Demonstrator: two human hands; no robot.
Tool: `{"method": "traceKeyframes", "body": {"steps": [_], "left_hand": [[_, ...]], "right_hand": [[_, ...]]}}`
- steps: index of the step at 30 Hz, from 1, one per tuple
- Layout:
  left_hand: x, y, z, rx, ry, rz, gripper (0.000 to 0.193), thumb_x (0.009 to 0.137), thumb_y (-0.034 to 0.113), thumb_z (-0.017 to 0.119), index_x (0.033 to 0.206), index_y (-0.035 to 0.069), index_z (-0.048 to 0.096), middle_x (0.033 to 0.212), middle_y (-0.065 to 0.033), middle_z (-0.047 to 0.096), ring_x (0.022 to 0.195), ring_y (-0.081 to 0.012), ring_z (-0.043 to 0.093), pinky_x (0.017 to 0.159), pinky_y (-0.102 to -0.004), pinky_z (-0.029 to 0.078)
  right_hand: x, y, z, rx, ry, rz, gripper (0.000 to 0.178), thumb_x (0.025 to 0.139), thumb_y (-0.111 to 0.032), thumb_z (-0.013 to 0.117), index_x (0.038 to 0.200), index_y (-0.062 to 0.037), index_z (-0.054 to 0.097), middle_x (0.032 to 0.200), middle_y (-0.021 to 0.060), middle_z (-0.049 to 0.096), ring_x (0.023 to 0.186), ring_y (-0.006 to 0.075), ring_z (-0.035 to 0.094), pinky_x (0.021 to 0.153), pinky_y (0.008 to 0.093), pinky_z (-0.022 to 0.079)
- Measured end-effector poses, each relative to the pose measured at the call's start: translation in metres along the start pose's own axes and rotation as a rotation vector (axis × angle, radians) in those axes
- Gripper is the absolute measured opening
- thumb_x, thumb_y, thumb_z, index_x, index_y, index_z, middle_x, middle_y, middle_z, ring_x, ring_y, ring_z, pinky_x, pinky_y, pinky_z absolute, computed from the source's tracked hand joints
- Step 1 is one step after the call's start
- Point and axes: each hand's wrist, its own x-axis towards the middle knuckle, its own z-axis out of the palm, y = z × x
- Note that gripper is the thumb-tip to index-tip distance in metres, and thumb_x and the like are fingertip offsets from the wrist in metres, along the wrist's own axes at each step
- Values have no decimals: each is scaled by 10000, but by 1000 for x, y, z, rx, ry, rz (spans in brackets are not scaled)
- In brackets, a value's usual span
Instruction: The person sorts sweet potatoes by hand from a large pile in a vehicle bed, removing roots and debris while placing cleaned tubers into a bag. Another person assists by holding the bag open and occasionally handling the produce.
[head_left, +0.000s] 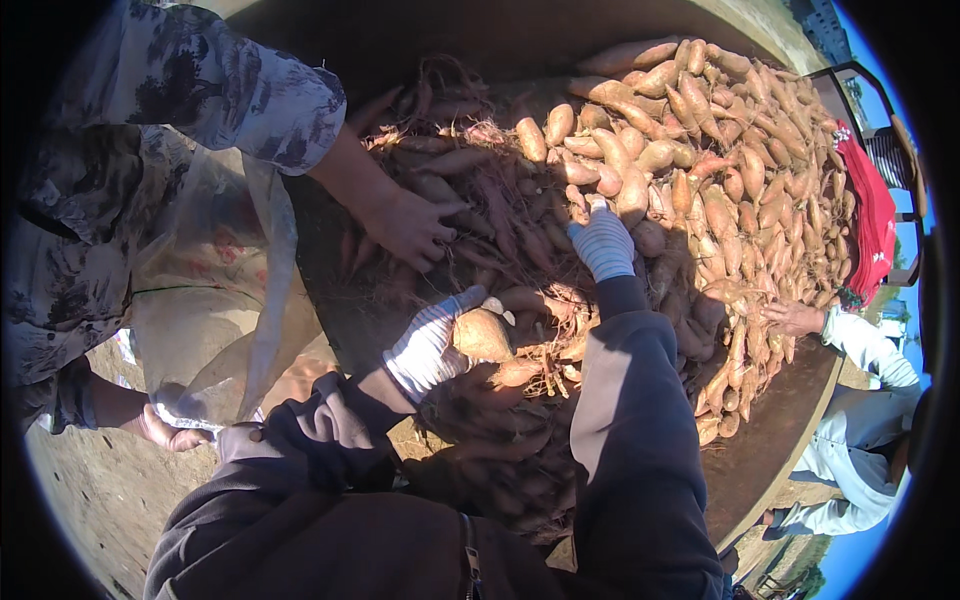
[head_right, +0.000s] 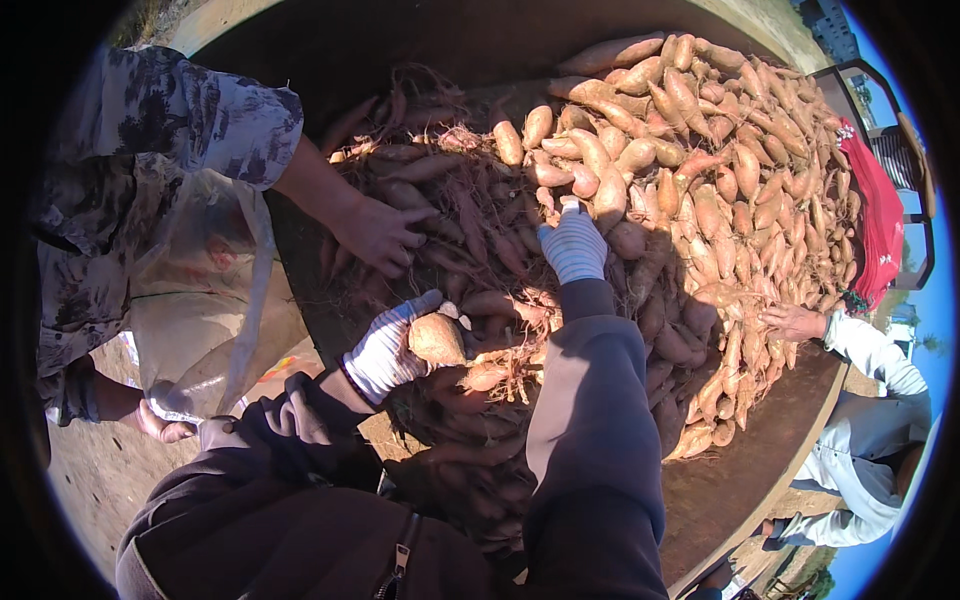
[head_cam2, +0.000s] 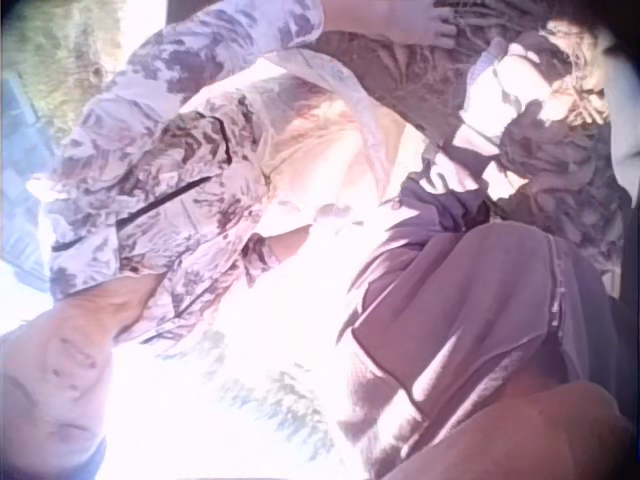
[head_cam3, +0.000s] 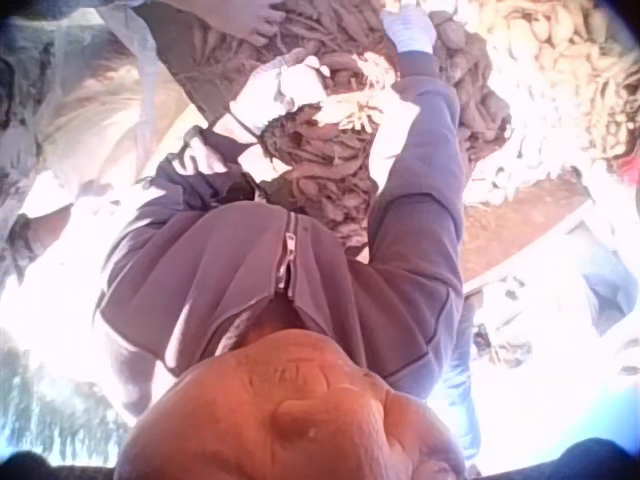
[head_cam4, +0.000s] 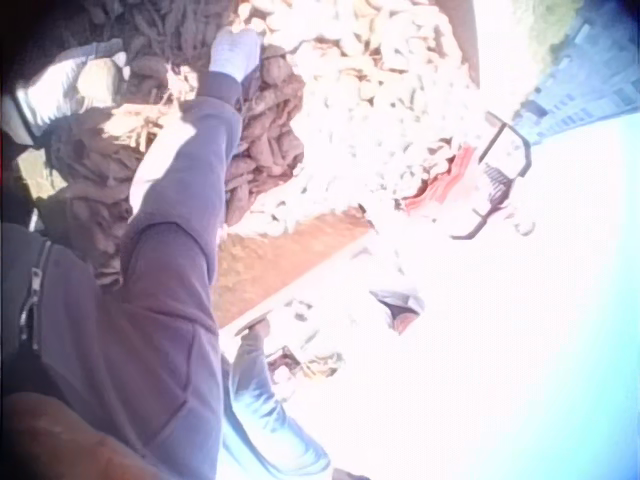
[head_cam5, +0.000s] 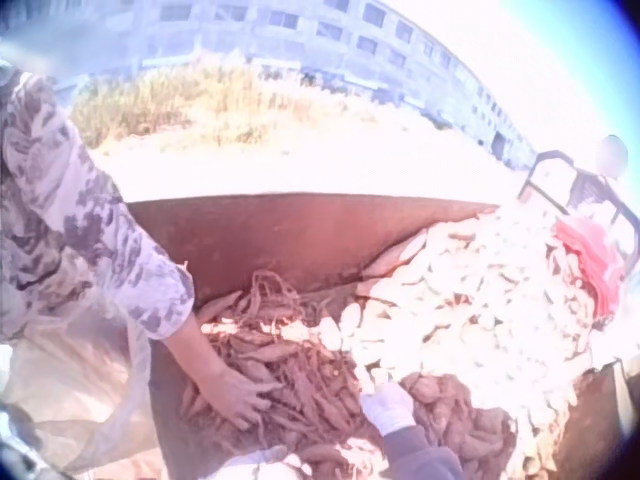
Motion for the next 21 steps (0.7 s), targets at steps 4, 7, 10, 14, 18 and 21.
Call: {"method": "traceKeyframes", "body": {"steps": [4,7,10,14,18,21], "left_hand": [[-31,16,49,52,-68,44,327,963,211,541,1204,-7,573,1161,-200,629,910,-294,663,832,-404,554],[-31,16,46,318,-117,134,524,954,237,568,1405,19,412,1308,-192,558,910,-247,661,808,-365,554],[-36,11,36,343,-51,-51,540,937,286,602,1379,29,426,1169,-189,618,845,-246,667,735,-363,565],[-53,0,10,279,-136,-149,488,908,299,641,1264,-11,520,1014,-174,667,864,-269,671,755,-381,562],[-50,-16,11,310,-179,-236,450,934,305,619,1237,-23,562,1128,-155,659,1030,-261,645,946,-374,498],[-59,-16,2,395,-30,-230,431,967,352,568,1167,-28,612,1098,-128,676,1007,-225,651,920,-340,504]], "right_hand": [[-2,7,9,279,-24,-6,664,835,-320,693,1356,17,458,1208,274,597,1106,374,603,943,408,480],[-70,7,-2,1016,-186,-143,650,837,-243,714,1365,36,458,1247,259,581,1117,304,606,962,367,466],[-142,-15,-16,927,-343,-319,541,847,-231,727,1301,0,548,1221,184,610,1109,226,595,947,316,466],[-110,-16,-49,738,-33,-194,353,895,-219,672,1160,12,643,1086,189,682,986,280,657,876,342,494],[13,49,-52,-17,325,52,657,840,-423,663,1309,9,508,1188,269,616,1125,398,591,955,445,462],[22,18,-41,-199,300,160,601,833,-410,681,1241,6,532,1137,264,634,1086,390,610,932,403,473]]}}
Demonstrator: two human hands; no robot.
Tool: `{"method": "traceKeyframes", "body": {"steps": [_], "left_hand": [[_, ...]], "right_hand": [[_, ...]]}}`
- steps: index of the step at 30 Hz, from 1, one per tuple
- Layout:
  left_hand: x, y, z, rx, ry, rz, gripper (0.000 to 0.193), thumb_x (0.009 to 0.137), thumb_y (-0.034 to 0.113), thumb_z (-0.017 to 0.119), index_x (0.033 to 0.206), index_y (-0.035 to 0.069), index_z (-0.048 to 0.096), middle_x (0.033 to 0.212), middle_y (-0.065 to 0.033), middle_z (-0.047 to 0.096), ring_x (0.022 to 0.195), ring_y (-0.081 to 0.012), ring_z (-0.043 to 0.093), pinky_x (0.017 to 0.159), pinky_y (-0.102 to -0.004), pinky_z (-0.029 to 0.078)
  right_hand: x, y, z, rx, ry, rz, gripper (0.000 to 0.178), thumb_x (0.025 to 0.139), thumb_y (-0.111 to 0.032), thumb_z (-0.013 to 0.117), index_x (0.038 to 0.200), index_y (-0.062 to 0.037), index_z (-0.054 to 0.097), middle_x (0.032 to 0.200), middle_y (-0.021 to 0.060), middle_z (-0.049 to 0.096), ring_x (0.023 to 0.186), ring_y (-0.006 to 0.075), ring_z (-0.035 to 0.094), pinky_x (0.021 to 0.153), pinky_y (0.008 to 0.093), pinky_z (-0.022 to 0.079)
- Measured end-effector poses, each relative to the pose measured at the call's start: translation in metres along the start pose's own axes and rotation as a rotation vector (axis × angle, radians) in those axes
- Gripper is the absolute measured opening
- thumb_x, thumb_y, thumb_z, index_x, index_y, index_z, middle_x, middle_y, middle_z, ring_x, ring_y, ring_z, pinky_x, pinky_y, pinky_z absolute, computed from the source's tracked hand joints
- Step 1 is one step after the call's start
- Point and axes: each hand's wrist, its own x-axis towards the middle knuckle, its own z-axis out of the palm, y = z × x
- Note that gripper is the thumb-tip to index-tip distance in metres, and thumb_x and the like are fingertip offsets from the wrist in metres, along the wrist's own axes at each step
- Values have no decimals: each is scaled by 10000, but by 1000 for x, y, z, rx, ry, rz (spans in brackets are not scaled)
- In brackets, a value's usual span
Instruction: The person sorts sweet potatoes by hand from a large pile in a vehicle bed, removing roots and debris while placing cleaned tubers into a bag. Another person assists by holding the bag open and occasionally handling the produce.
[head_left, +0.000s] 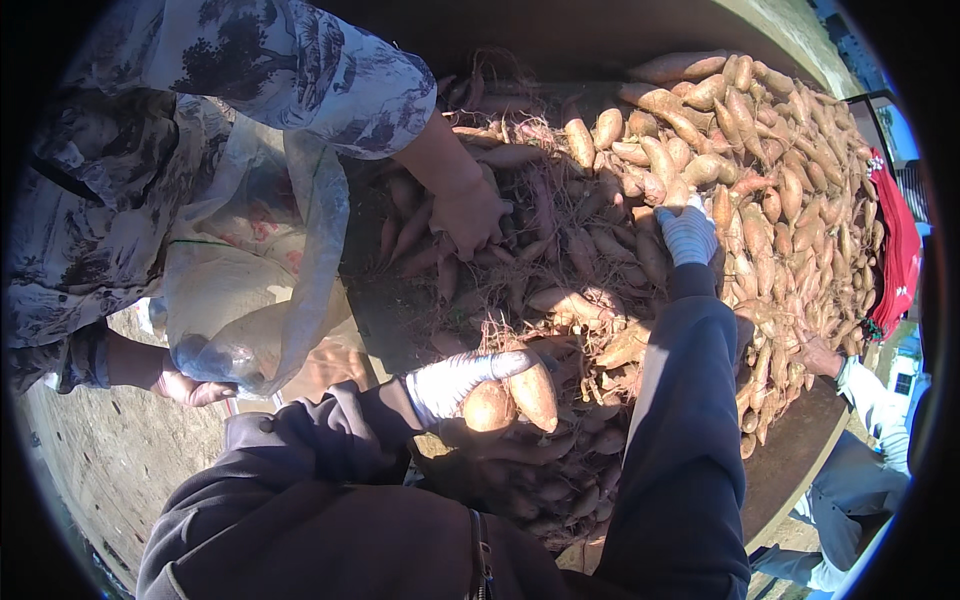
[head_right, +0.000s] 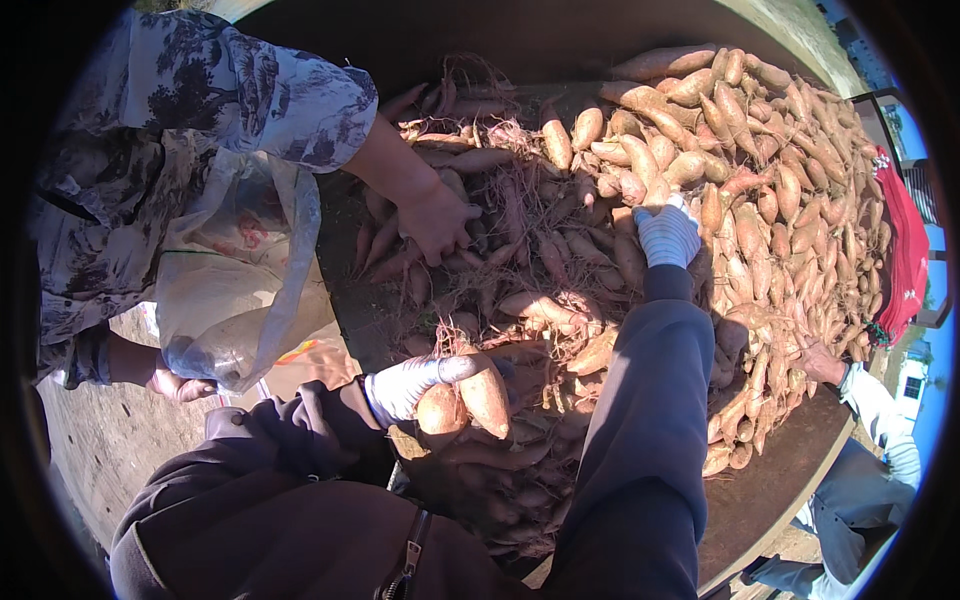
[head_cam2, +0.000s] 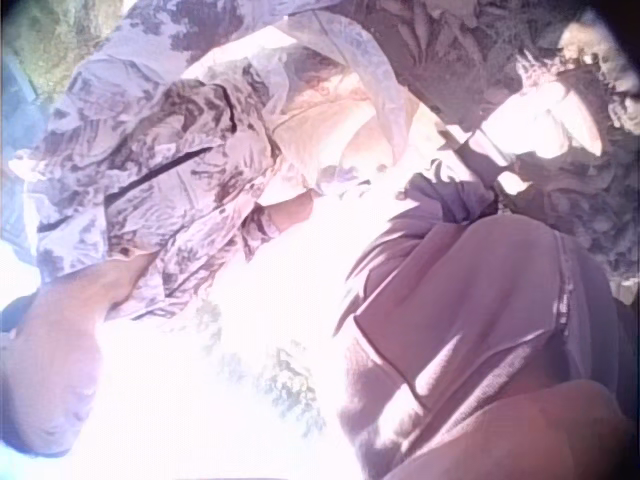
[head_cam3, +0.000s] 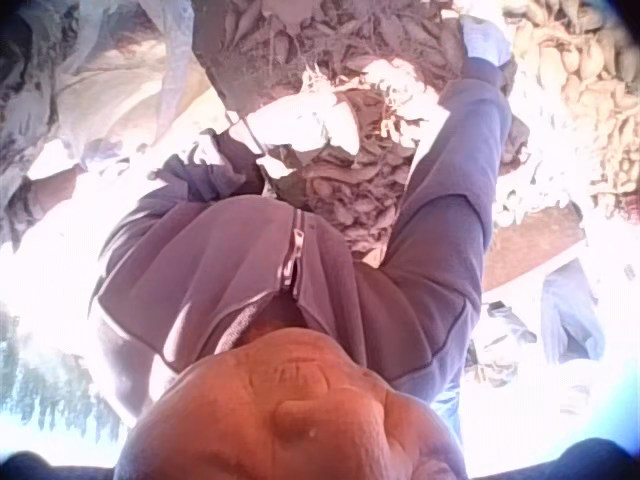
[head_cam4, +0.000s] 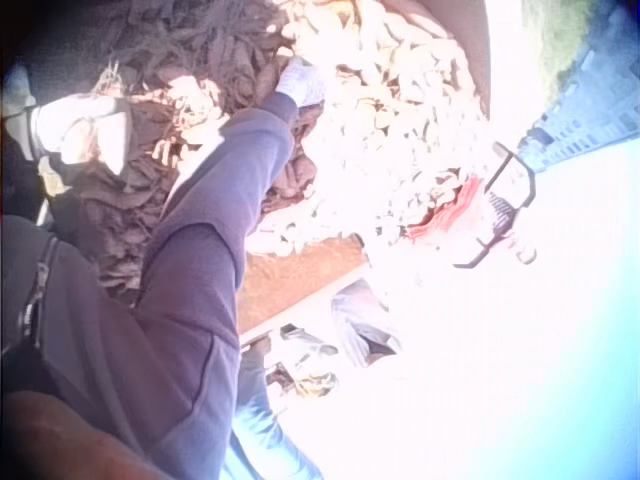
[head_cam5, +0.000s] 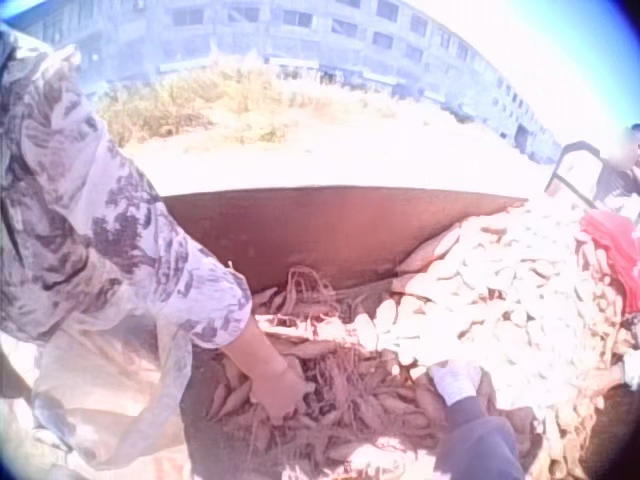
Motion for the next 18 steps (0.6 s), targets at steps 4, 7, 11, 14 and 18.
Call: {"method": "traceKeyframes", "body": {"steps": [4,7,11,14,18], "left_hand": [[-20,6,-7,-97,-144,86,507,924,416,609,1146,-40,614,1090,-166,672,1000,-268,655,931,-393,502],[-29,-2,5,-61,-230,337,517,941,422,572,1149,-50,602,1118,-184,654,1044,-290,634,968,-416,479],[-22,-34,-7,-271,-206,225,484,957,376,571,1188,-49,573,1137,-188,644,1054,-290,630,983,-406,475],[-41,-61,-7,-248,33,243,528,977,412,530,1210,-60,562,1130,-189,650,1032,-289,639,954,-385,492],[-119,-88,-15,-236,-136,325,468,970,383,543,1162,-40,602,1122,-166,653,1071,-269,614,1001,-403,442]], "right_hand": [[-2,36,27,537,-42,-66,704,812,-470,673,1320,-20,485,1253,226,593,1134,372,582,987,443,446],[-87,37,10,1037,112,-180,602,862,-385,626,1323,-24,485,1286,202,569,1154,330,564,1003,401,446],[-260,-12,-7,1093,-58,-293,451,894,-195,556,1320,-51,521,1320,173,538,1218,328,509,1023,396,418],[-322,-10,-16,673,-5,-738,390,947,-119,494,1331,-55,525,1348,165,513,1239,315,487,1027,393,407],[-362,11,-25,1223,-541,-256,458,1001,-286,490,1377,-31,438,1339,152,524,1238,289,486,1038,375,401]]}}
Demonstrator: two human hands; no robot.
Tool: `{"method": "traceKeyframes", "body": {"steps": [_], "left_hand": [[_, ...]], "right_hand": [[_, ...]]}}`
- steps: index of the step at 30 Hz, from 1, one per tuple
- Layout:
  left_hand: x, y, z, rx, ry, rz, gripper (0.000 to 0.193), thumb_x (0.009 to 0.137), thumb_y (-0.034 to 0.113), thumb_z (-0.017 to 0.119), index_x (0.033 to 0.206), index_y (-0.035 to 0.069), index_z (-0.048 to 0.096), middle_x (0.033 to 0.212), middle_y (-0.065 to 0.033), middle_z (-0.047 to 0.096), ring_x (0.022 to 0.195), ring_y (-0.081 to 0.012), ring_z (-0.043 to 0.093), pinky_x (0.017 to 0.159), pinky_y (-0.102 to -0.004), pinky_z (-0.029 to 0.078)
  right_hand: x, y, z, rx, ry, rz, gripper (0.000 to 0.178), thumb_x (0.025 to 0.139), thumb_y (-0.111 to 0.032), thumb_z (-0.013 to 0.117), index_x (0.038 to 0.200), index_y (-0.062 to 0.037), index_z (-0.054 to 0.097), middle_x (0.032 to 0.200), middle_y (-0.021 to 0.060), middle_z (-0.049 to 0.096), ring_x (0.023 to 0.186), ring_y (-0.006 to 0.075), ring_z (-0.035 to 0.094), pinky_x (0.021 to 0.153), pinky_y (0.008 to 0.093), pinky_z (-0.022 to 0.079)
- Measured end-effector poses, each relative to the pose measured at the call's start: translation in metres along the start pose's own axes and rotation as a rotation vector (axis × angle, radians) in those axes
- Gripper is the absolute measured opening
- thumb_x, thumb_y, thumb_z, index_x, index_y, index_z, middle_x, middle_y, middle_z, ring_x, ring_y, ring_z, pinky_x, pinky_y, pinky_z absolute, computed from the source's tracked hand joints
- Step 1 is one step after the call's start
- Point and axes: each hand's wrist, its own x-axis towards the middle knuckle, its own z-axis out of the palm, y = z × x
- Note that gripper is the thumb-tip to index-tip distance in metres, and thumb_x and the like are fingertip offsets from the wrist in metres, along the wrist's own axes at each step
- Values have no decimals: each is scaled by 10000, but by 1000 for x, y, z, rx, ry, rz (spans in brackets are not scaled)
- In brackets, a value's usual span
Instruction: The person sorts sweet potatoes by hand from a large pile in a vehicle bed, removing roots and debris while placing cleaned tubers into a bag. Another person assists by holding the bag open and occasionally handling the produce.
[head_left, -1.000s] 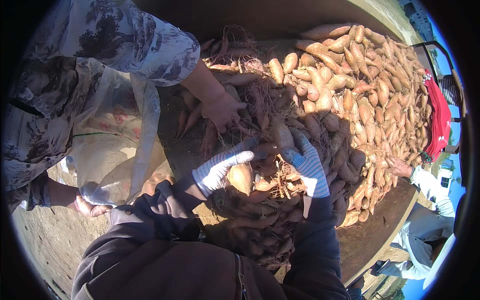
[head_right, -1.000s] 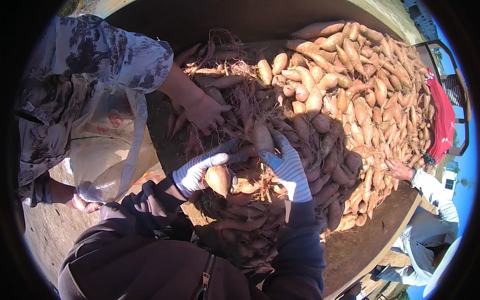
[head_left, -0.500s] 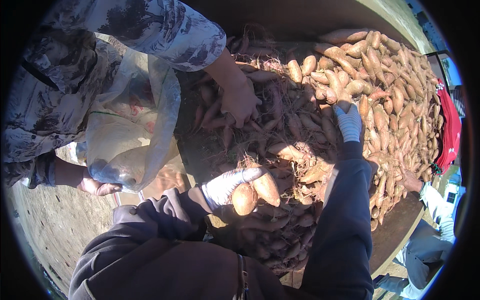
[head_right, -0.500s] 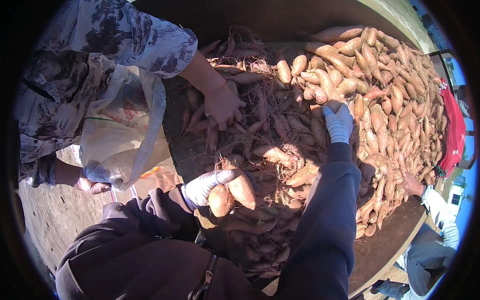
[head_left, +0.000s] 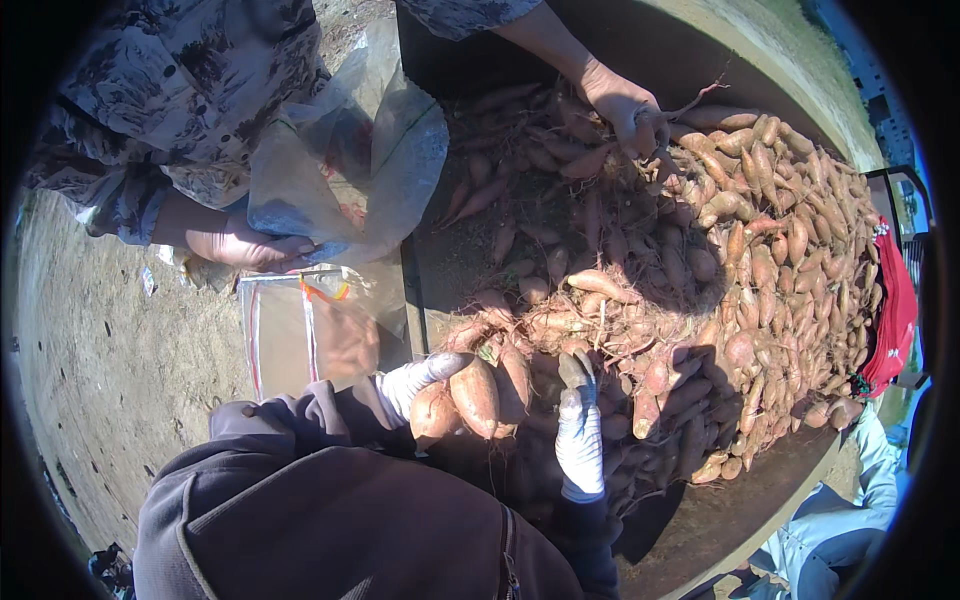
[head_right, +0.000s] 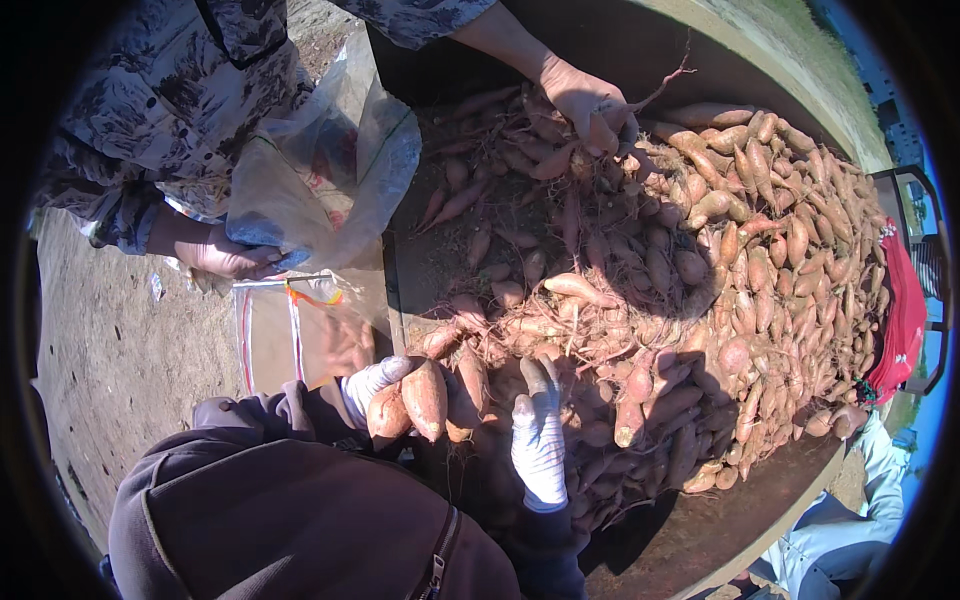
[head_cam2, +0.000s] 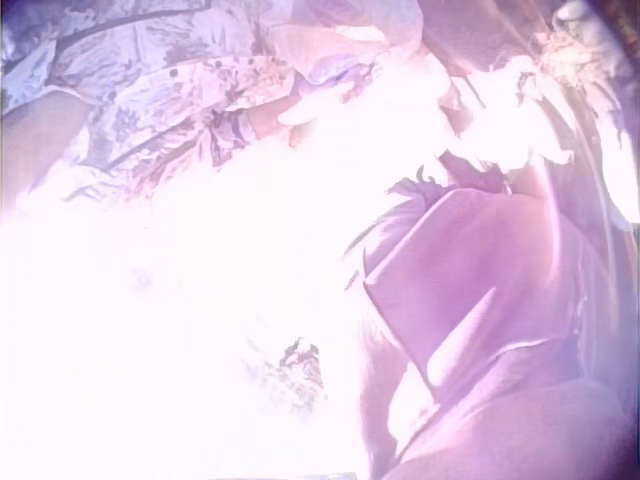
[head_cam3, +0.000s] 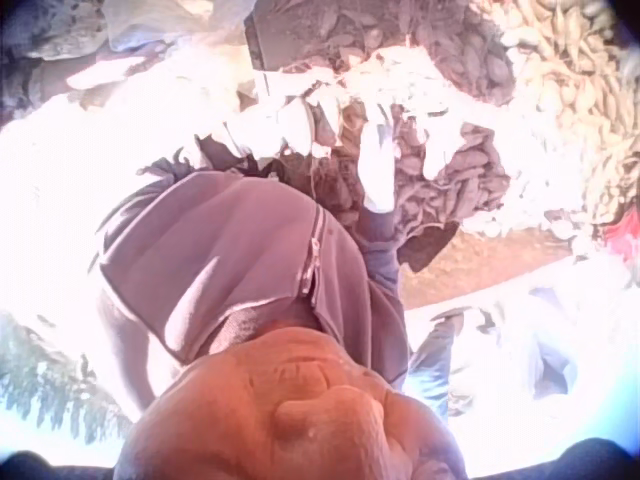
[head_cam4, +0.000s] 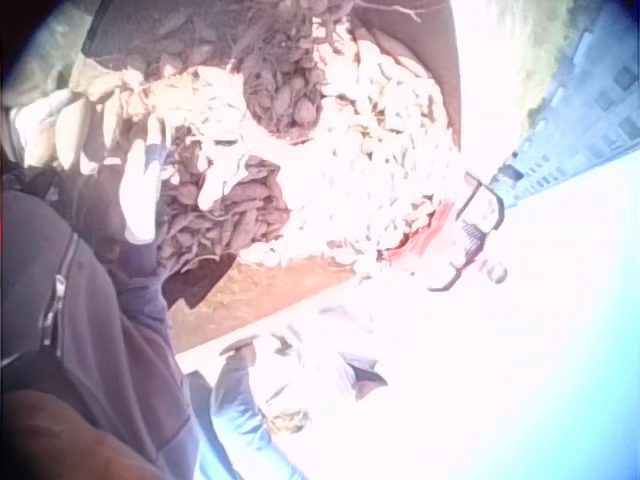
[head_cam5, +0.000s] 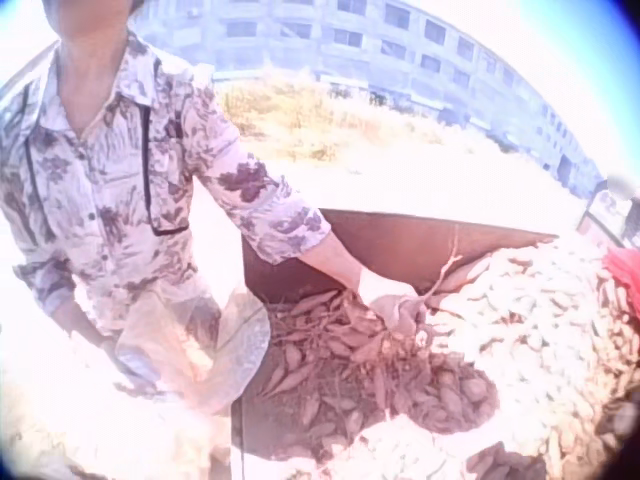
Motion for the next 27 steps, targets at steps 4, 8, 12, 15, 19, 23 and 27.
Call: {"method": "traceKeyframes", "body": {"steps": [4,8,12,15,19,23,27], "left_hand": [[-142,11,-29,23,269,278,524,890,419,633,1117,-53,605,1099,-199,643,1025,-306,618,938,-429,471],[-256,36,-72,166,785,291,558,859,538,629,1132,53,603,969,-160,670,849,-283,650,740,-394,524],[-266,20,-92,406,840,345,532,866,479,650,1183,56,586,1048,-141,652,903,-263,635,748,-374,533],[-239,10,-126,941,1343,-117,498,876,436,623,1212,69,602,1110,-147,654,1024,-300,636,886,-428,511],[-138,38,-63,2054,1011,-544,366,852,454,585,986,144,726,939,-134,701,905,-340,664,819,-431,519],[33,61,17,2108,492,139,297,870,331,640,978,61,700,952,-154,665,859,-353,647,749,-408,531],[216,94,47,2504,151,604,334,836,316,646,1047,58,677,1138,-128,609,1147,-359,524,911,-452,477]], "right_hand": [[-20,7,-14,-360,114,-148,398,1040,-244,432,1356,-6,469,1286,139,556,1186,224,525,987,320,431],[-40,10,-56,-161,222,46,487,1000,-164,426,1443,14,335,1340,171,521,1176,258,529,993,367,428],[-29,17,-87,-153,431,-33,497,981,-177,458,1428,14,356,1326,180,529,1171,276,530,993,381,426],[-19,31,-125,-156,653,-69,505,966,-186,482,1416,14,372,1315,187,535,1167,291,531,993,392,425],[12,52,-179,-286,834,-99,516,947,-198,515,1401,14,393,1301,196,543,1161,310,533,993,407,423],[76,51,-209,-630,817,-123,527,927,-210,547,1385,14,414,1287,205,551,1156,329,534,993,421,421],[166,63,-190,-887,753,-105,539,908,-223,580,1370,14,435,1273,215,559,1150,348,536,992,436,420]]}}
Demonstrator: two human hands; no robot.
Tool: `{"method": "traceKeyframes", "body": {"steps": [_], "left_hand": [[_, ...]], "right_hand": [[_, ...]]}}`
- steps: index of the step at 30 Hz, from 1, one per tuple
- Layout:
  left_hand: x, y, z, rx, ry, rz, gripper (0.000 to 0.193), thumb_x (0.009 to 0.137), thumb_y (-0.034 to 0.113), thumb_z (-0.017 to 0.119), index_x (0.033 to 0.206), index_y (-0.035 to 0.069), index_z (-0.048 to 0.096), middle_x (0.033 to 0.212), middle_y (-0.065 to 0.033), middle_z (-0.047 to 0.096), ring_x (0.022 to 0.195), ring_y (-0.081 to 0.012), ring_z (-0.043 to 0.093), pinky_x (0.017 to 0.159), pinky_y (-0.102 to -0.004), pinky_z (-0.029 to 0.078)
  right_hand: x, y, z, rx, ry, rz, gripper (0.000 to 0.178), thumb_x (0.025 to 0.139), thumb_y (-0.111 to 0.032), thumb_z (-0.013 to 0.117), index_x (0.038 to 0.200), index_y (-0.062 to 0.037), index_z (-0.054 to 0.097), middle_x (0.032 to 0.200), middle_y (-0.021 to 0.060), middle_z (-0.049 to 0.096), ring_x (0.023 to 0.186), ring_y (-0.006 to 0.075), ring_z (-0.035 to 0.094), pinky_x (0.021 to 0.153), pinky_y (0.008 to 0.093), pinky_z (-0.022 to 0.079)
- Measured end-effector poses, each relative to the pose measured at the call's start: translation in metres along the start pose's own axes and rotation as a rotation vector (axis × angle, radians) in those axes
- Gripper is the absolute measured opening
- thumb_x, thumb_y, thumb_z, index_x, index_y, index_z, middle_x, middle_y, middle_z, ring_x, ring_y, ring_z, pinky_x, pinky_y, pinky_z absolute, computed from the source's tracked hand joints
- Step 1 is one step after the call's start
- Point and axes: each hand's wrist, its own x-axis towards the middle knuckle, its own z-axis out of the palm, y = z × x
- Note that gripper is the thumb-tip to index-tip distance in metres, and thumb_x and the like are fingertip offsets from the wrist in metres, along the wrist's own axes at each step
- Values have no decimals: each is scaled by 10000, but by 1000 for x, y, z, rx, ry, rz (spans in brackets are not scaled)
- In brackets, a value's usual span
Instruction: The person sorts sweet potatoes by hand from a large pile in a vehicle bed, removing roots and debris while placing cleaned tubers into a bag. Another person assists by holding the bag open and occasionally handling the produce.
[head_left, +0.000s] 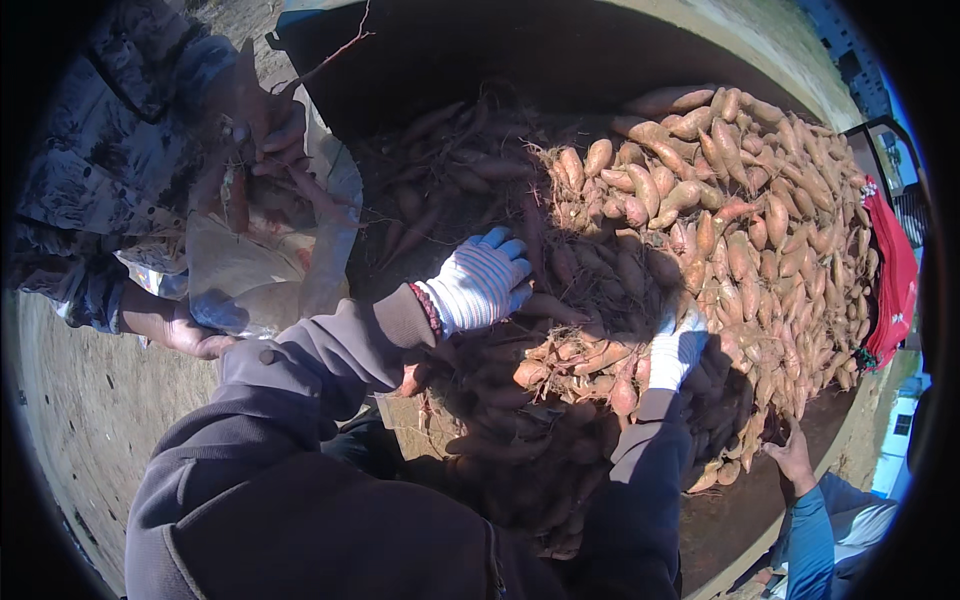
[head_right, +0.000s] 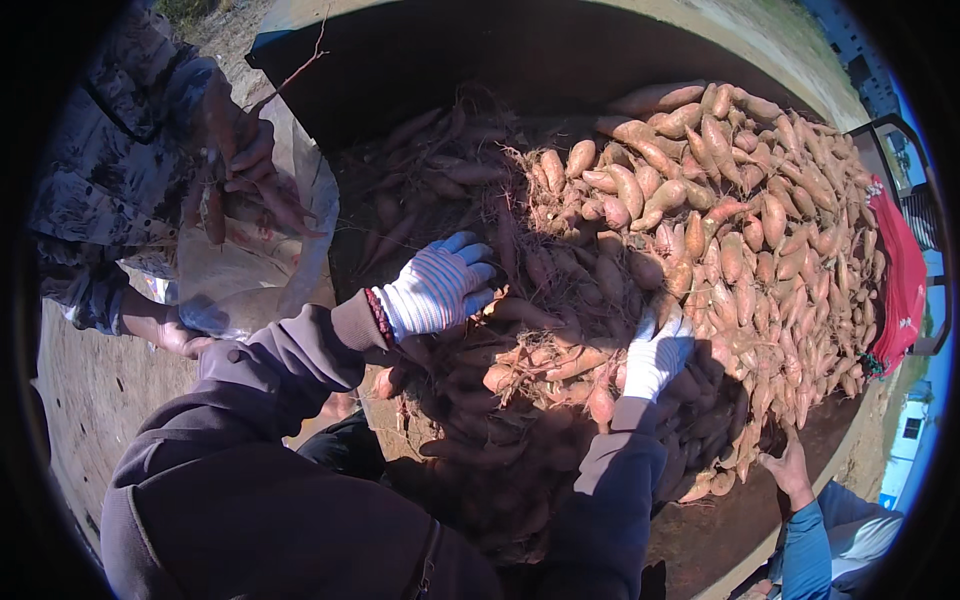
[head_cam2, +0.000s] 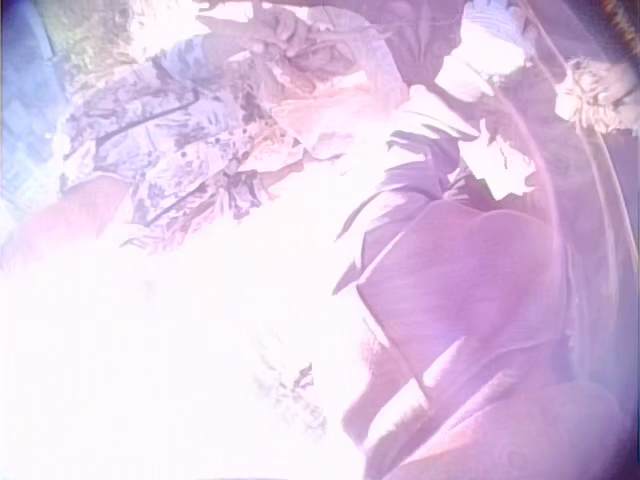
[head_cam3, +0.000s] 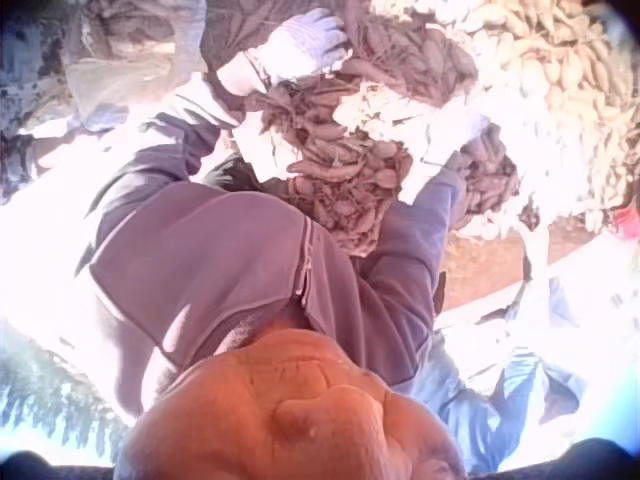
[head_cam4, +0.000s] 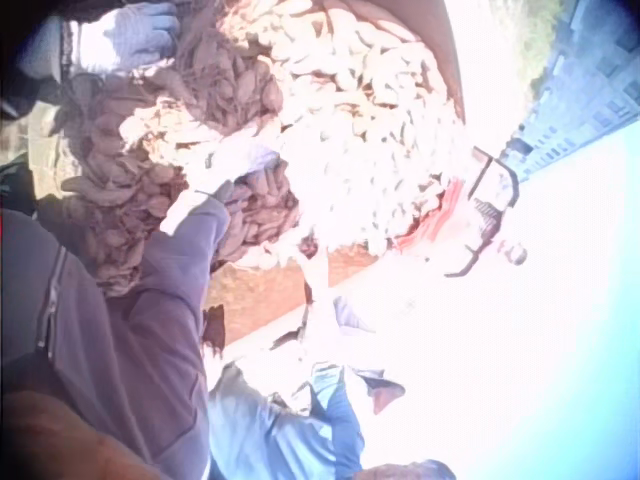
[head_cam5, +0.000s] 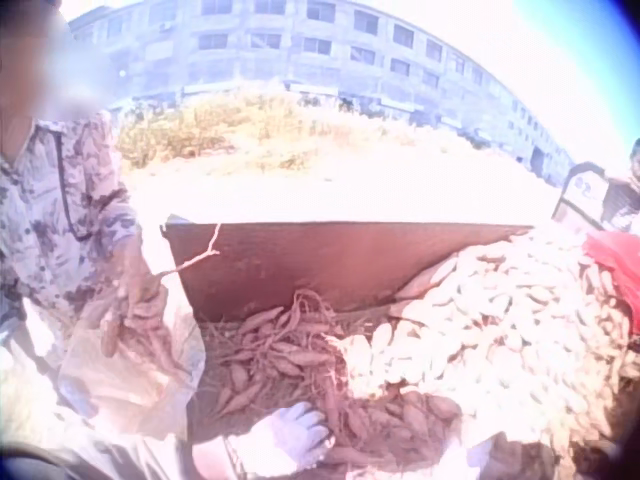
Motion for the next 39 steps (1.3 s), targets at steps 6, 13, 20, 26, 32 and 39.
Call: {"method": "traceKeyframes", "body": {"steps": [6,13,20,26,32,39], "left_hand": [[173,-54,88,356,-136,-167,400,848,355,566,1151,109,651,1250,-140,565,1272,-345,435,1117,-608,194],[133,-73,53,318,-476,-140,441,823,334,582,1242,198,611,1276,-106,541,1203,-305,497,1098,-528,260],[84,-85,4,372,-773,-269,388,811,302,601,1185,234,677,1241,-22,591,1201,-272,505,1128,-613,186],[161,-89,31,449,-175,83,156,824,231,593,901,141,695,1095,-75,634,1021,-326,582,780,-458,474],[223,-118,80,406,-517,411,428,753,374,689,1123,168,633,1074,-63,640,1131,-263,561,1038,-563,323],[222,-136,-22,-1154,-119,-520,466,844,392,733,1108,31,600,886,-57,650,775,-195,643,707,-313,530]], "right_hand": [[15,-6,39,-141,133,-44,557,879,-241,628,1347,14,466,1251,228,571,1142,376,538,992,457,417],[11,13,39,-179,251,-114,579,845,-263,685,1320,14,503,1226,244,584,1133,409,540,992,483,414],[14,15,37,-204,190,-60,644,843,-339,683,1360,-8,489,1256,251,559,1178,412,505,1028,487,381],[11,19,40,-174,143,45,660,843,-365,677,1373,-25,479,1308,244,512,1221,409,459,1064,485,340],[9,11,35,-133,103,107,631,847,-342,674,1369,-44,480,1300,229,506,1210,406,452,1068,501,316],[12,6,32,-62,75,156,609,815,-322,686,1332,-55,504,1294,237,496,1232,399,431,1077,520,303]]}}
